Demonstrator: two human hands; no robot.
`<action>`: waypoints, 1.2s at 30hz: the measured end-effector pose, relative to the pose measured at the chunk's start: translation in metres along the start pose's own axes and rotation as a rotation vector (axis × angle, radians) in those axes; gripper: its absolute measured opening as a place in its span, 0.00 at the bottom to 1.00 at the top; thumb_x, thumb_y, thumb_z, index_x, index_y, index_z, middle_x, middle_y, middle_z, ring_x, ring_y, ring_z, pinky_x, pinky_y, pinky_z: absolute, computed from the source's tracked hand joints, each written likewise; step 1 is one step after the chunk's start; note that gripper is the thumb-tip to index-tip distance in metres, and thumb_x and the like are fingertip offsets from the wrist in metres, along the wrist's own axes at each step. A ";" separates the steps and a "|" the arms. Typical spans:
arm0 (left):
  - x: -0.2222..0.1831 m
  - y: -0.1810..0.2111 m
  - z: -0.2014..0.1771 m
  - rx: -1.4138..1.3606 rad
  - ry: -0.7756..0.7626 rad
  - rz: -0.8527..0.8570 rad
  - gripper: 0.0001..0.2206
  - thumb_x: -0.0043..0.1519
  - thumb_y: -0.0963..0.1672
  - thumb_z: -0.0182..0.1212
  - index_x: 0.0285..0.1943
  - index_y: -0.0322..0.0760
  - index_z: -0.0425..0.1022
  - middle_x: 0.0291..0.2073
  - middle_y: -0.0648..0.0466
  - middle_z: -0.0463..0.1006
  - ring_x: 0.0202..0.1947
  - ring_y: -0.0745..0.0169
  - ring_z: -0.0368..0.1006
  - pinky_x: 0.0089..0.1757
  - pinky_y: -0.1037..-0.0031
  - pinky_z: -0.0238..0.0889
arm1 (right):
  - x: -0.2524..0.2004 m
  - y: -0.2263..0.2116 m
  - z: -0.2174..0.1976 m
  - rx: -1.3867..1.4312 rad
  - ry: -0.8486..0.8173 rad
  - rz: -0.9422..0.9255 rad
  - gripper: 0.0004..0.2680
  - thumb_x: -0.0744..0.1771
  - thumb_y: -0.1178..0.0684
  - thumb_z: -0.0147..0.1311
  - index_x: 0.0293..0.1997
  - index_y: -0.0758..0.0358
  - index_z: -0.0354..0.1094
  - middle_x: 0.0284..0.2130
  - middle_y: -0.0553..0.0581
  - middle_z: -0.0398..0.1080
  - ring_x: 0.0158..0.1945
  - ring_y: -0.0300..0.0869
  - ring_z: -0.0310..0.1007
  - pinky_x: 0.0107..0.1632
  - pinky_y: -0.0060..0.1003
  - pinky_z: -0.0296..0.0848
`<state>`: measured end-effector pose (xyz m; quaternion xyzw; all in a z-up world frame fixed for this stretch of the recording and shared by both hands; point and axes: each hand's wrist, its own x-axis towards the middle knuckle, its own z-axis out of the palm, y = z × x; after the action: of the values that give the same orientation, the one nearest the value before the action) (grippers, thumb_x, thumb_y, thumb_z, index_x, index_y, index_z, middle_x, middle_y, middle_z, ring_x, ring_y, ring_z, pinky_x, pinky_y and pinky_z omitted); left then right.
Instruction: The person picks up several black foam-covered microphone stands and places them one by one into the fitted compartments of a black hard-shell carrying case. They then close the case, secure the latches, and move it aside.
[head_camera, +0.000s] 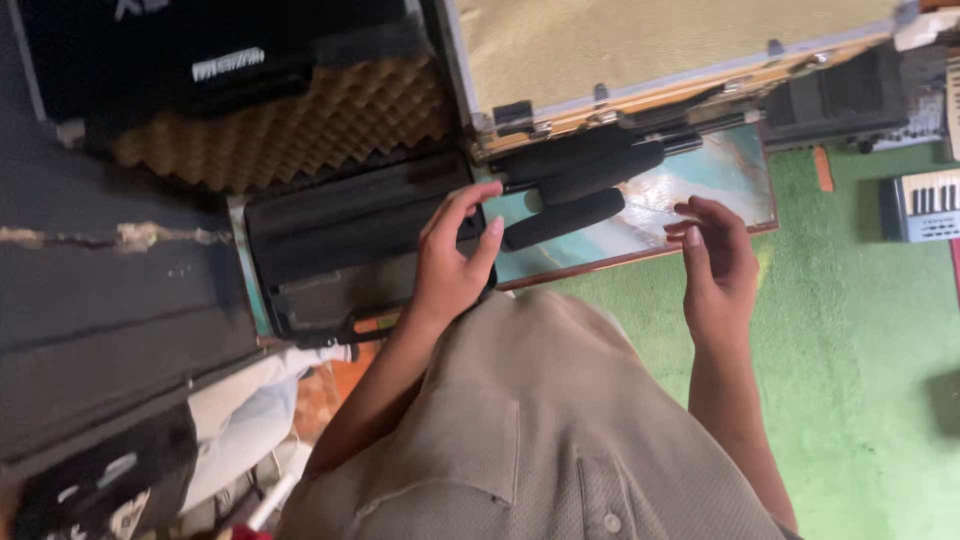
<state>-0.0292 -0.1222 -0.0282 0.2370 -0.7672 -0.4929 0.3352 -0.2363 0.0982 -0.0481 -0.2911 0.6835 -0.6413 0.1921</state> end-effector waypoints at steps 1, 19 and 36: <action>0.002 -0.002 -0.001 0.006 0.014 0.001 0.15 0.68 0.42 0.61 0.63 0.33 0.73 0.58 0.47 0.79 0.60 0.52 0.75 0.58 0.67 0.67 | 0.006 0.002 0.002 0.005 -0.019 0.005 0.12 0.74 0.59 0.48 0.66 0.71 0.60 0.57 0.62 0.71 0.56 0.42 0.73 0.62 0.37 0.71; -0.014 -0.024 0.060 0.153 0.316 -0.137 0.13 0.67 0.41 0.61 0.61 0.33 0.74 0.54 0.47 0.80 0.54 0.54 0.78 0.52 0.69 0.70 | 0.093 0.043 -0.034 0.033 -0.354 0.029 0.12 0.73 0.61 0.48 0.66 0.70 0.61 0.57 0.59 0.70 0.54 0.40 0.72 0.60 0.35 0.71; -0.051 -0.150 0.119 0.547 0.066 -0.532 0.18 0.62 0.46 0.63 0.60 0.37 0.73 0.54 0.41 0.78 0.49 0.33 0.75 0.47 0.54 0.70 | 0.091 0.241 -0.026 -0.363 -0.375 0.229 0.12 0.70 0.55 0.56 0.60 0.67 0.68 0.50 0.61 0.76 0.47 0.43 0.79 0.48 0.36 0.77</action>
<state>-0.0800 -0.0759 -0.2138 0.5242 -0.7710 -0.3316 0.1445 -0.3585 0.0612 -0.2738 -0.3551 0.7681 -0.4174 0.3312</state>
